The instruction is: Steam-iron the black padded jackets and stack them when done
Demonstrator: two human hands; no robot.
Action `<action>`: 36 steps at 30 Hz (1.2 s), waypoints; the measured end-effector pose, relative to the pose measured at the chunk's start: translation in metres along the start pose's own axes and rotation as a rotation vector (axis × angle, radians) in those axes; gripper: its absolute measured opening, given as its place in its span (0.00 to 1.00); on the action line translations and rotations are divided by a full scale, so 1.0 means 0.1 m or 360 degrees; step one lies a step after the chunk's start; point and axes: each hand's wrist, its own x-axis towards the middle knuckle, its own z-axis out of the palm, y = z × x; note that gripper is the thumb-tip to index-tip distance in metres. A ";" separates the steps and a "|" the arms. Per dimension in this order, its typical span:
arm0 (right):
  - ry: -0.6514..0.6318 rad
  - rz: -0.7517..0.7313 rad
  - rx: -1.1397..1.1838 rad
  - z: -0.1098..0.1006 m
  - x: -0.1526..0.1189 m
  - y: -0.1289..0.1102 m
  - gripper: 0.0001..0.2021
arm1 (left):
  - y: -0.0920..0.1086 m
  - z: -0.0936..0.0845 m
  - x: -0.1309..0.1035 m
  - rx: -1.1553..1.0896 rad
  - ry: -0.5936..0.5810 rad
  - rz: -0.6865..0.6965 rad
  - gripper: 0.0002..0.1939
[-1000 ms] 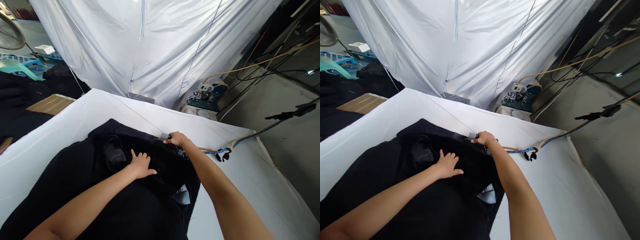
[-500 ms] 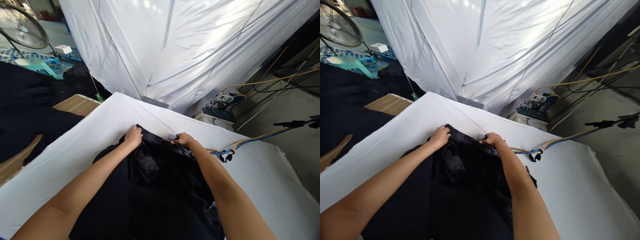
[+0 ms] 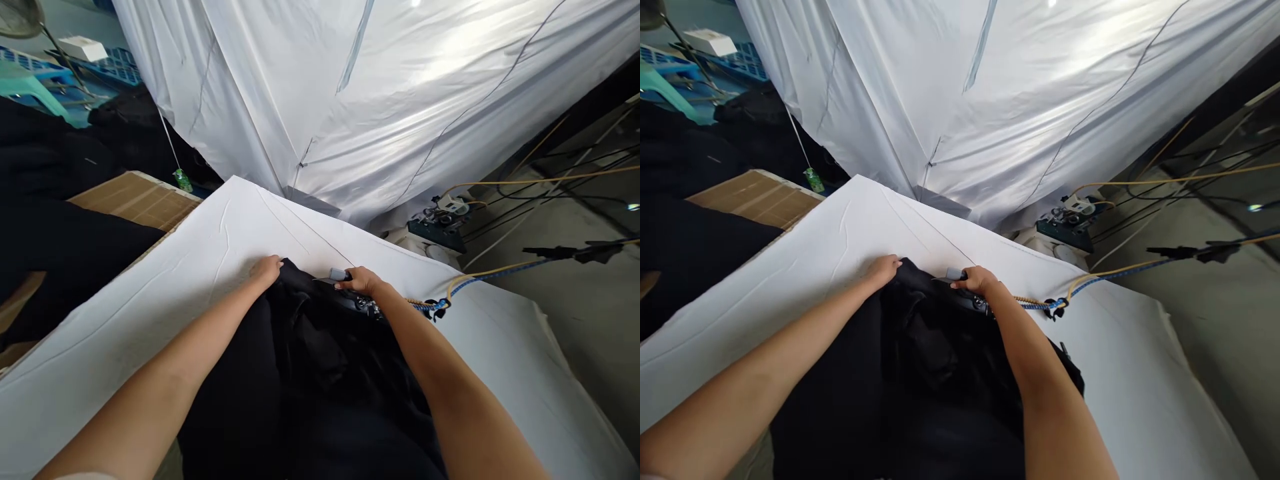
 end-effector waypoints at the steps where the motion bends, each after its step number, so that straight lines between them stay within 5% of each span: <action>1: -0.0015 -0.0008 0.0001 -0.01 0.00 -0.03 0.29 | -0.04 0.02 0.00 0.0007 0.0016 0.0007 0.18; 6: -0.0059 0.0013 -0.0040 -0.05 0.03 -0.20 0.30 | -0.24 -0.03 0.01 -0.0090 0.0027 -0.0020 0.19; 10: -0.0050 0.0046 -0.0092 -0.09 0.09 -0.39 0.30 | -0.45 -0.25 -0.15 -0.0308 -0.0186 -0.0251 0.26; 14: -0.0064 -0.0081 -0.0177 -0.14 0.15 -0.64 0.31 | -0.61 -0.29 -0.44 -0.0466 -0.0372 -0.0145 0.21; 22: -0.0053 -0.0259 -0.0389 -0.12 0.18 -1.01 0.33 | -0.67 -0.15 -0.38 -0.0591 -0.0140 -0.0292 0.16; 28: 0.0130 -0.0076 -0.0272 -0.13 0.30 -1.08 0.33 | -0.80 -0.08 -0.42 -0.0682 -0.0156 -0.0169 0.18; 36: 0.0062 -0.0202 -0.0403 -0.25 0.52 -1.29 0.34 | -0.96 -0.10 -0.31 -0.0687 -0.0153 -0.0392 0.13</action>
